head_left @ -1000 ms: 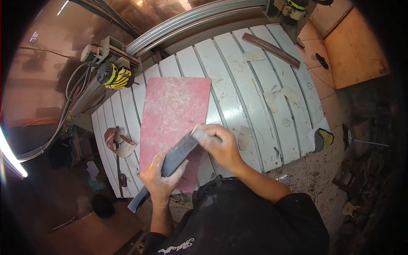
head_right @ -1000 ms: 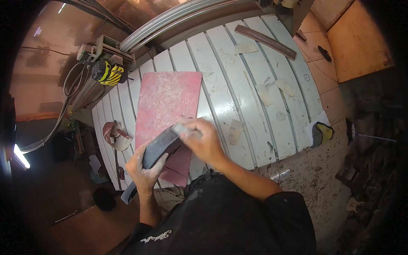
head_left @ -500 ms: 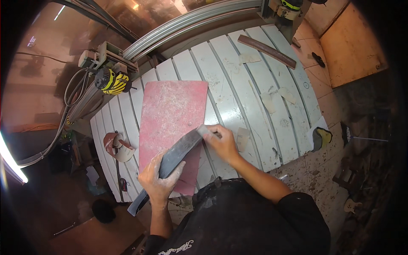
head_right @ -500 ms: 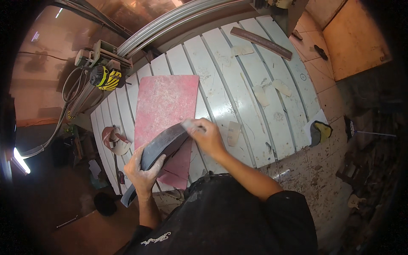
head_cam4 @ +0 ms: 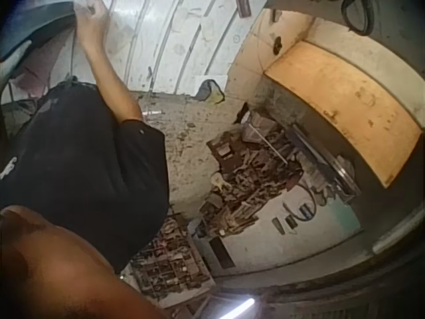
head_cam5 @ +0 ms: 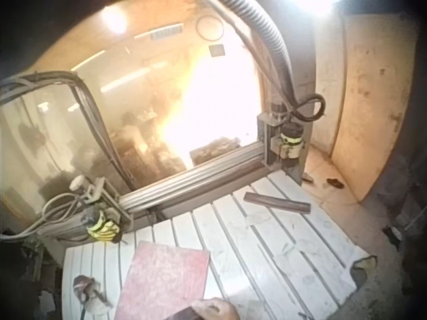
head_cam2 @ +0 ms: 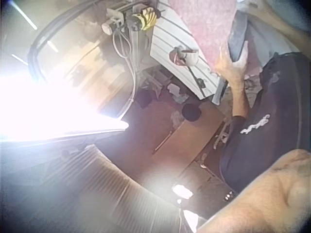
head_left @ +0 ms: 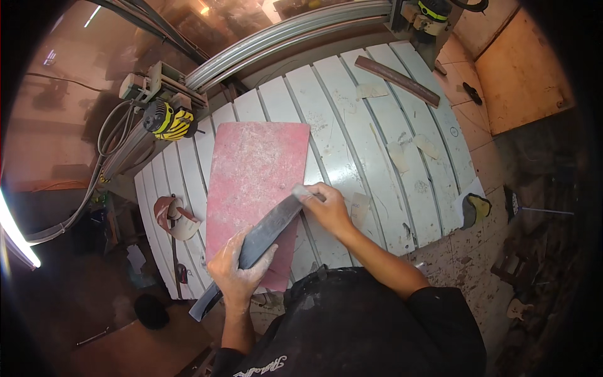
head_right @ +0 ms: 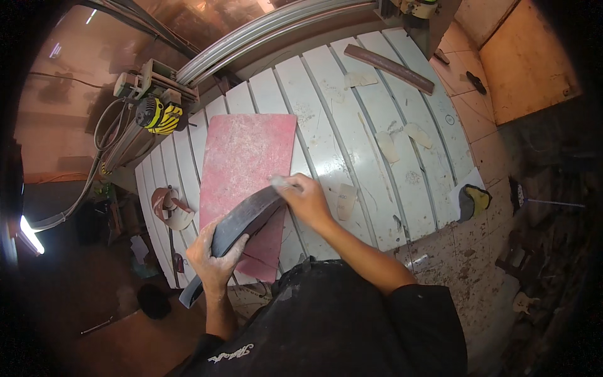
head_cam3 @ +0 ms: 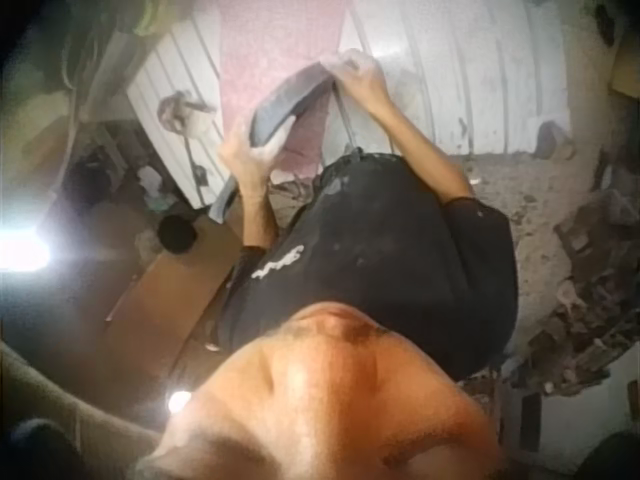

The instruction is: The person holds the side of a guitar body and sands the edge using a small sanding block.

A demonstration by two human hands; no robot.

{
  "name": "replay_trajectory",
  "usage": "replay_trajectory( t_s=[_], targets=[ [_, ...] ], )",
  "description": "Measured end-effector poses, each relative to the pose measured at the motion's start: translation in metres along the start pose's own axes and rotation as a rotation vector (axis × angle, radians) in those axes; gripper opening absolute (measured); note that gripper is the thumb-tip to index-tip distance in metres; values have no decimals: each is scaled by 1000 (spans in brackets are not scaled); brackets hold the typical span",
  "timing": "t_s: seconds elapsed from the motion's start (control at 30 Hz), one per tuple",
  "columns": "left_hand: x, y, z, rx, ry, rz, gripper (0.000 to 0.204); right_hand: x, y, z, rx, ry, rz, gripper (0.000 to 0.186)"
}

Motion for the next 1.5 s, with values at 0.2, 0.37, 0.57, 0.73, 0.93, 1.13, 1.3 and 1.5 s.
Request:
replay_trajectory(
  t_s=[0.2, 0.37, 0.57, 0.73, 0.93, 1.13, 1.3, 1.5],
  targets=[
    [1, -3, 0, 4, 5, 6, 54, -9, 7, 6, 21, -67, -190, 27],
    [-1, -3, -1, 11, 12, 18, 53, 13, -6, 1, -24, 105, 137, 30],
    [1, -2, 0, -21, 34, -13, 53, 11, -5, 4, 63, -28, -156, 32],
    [-1, -2, -1, -17, 21, -13, 54, 17, -9, 4, 55, -3, -79, 31],
    [-1, -3, 0, -28, 30, -26, 54, 4, 0, 8, 51, 20, -244, 29],
    [-6, -1, -1, -23, 28, -24, 55, -12, 6, 13, 21, -4, -147, 28],
    [-2, -4, 0, -21, 22, -27, 55, 1, 0, 9, 37, -38, -158, 33],
    [-3, -2, -2, -9, 20, -18, 55, -4, -1, 14, 14, -9, -44, 32]
  ],
)
Point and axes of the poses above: each hand's wrist, its own y-axis away from the middle knuckle, its own z-axis out of the palm, x = y × z, the point moved 3 cm from there along -y, towards the middle knuckle, and after that the axes turned 3 degrees about z, right-handed, at the moved point
